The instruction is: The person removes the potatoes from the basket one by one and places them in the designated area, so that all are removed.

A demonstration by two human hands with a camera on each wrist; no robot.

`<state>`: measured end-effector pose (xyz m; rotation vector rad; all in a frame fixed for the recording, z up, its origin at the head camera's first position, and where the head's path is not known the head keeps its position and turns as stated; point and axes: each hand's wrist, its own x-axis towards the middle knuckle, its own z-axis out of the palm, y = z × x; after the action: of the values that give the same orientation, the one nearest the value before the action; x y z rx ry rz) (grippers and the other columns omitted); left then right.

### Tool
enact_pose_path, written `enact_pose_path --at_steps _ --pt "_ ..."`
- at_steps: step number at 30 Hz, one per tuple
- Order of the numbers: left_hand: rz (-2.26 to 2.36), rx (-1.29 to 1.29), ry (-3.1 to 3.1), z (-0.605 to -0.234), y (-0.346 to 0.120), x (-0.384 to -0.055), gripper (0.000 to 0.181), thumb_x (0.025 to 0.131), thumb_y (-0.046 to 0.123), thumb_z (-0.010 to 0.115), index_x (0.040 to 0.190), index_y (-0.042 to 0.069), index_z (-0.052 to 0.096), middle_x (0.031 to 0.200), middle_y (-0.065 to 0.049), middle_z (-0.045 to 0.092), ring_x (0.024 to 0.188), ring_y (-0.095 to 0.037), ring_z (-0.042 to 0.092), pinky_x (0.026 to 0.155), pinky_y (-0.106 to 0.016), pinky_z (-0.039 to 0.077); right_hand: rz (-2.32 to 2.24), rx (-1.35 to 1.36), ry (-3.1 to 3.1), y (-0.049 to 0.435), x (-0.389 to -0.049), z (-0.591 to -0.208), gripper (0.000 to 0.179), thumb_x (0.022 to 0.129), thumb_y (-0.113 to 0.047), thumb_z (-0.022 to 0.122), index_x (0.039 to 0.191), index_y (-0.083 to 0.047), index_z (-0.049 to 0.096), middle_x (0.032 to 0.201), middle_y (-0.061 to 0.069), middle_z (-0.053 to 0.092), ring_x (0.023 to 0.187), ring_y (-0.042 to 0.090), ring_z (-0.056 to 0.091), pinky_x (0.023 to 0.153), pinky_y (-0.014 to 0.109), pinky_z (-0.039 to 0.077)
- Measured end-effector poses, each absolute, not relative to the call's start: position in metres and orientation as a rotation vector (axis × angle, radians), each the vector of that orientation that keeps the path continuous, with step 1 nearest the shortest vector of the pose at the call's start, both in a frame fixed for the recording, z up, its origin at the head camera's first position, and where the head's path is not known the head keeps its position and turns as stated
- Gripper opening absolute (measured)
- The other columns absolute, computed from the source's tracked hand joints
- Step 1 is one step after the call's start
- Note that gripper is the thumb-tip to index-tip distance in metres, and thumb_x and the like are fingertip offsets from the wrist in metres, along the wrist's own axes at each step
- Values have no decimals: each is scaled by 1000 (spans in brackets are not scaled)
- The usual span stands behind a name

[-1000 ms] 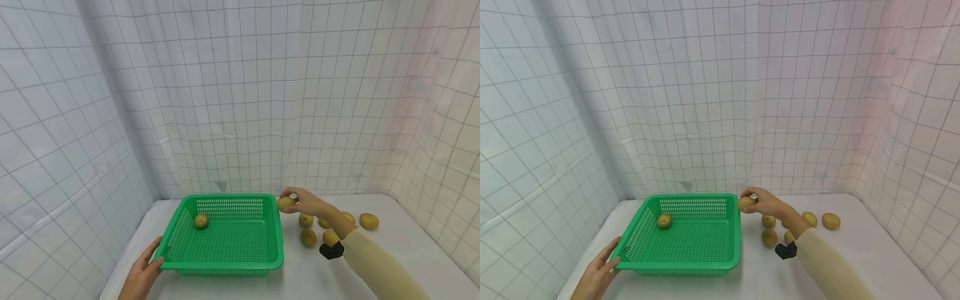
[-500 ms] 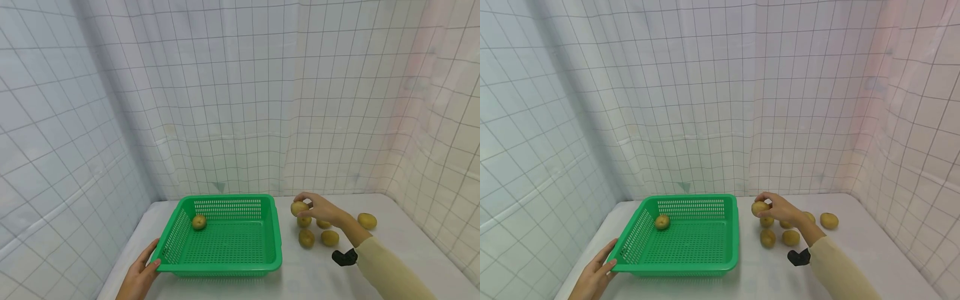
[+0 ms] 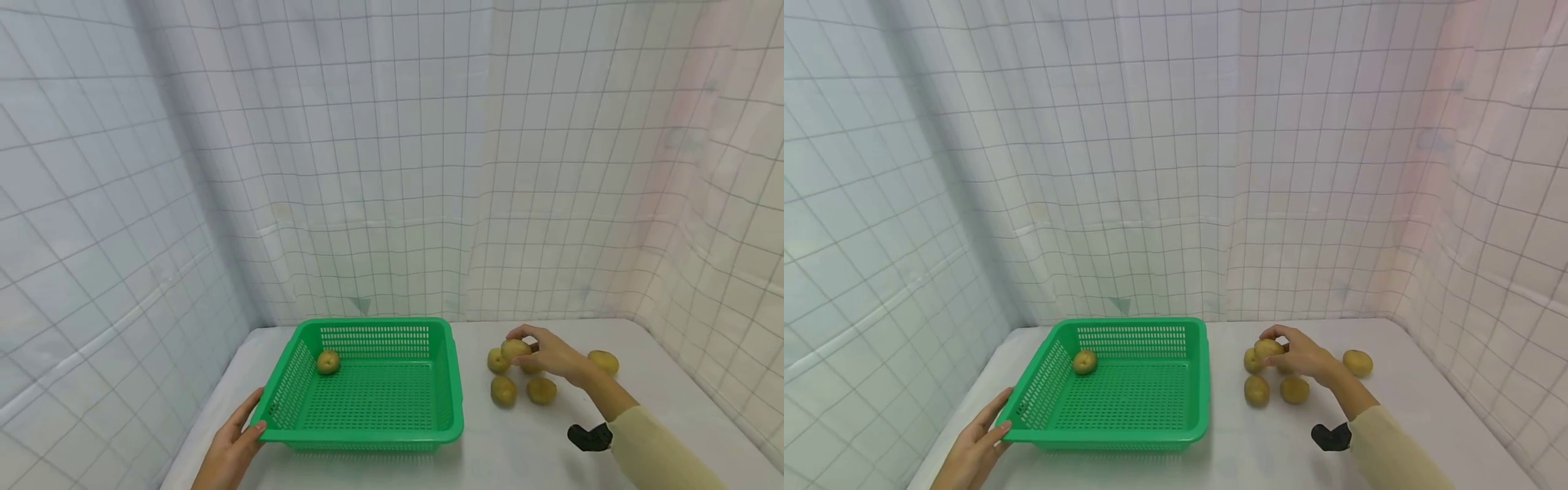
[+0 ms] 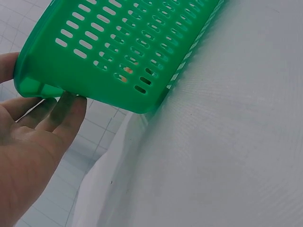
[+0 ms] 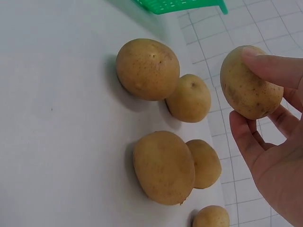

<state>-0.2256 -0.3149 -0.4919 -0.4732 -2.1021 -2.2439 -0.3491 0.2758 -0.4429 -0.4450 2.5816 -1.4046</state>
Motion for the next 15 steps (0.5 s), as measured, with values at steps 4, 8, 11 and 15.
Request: enact_pose_path --at_steps 4,8,11,15 --pt "-2253 -457 -2099 -493 -314 -225 68 111 5 45 158 -16 -1 162 -35 -11 126 3 52 97 -22 51 -1395 -417 2601 287 -345 -448 46 93 -20 80 133 -8 62 130 11 61 116 34 58 95 48 49" --pt "-2256 -440 -2104 -493 -313 -225 69 111 5 45 158 -15 -1 162 -34 -11 125 3 53 97 -22 51 -1397 -391 2615 296 -343 -451 47 92 -21 81 133 -8 62 130 11 61 117 35 58 96 51 48" --pt "-2259 -452 -2107 -493 -314 -225 69 111 5 45 158 -15 -2 162 -34 -11 125 2 54 97 -22 51 -1396 -384 2610 301 -340 -453 48 92 -20 81 133 -5 61 130 13 60 115 34 59 94 51 49" --pt "-2246 -468 -2115 -491 -314 -226 68 111 5 45 158 -16 -1 162 -34 -10 126 2 53 98 -21 50 -1395 -374 2617 308 -334 -456 48 93 -20 80 133 -5 60 128 14 59 111 32 57 90 46 50"
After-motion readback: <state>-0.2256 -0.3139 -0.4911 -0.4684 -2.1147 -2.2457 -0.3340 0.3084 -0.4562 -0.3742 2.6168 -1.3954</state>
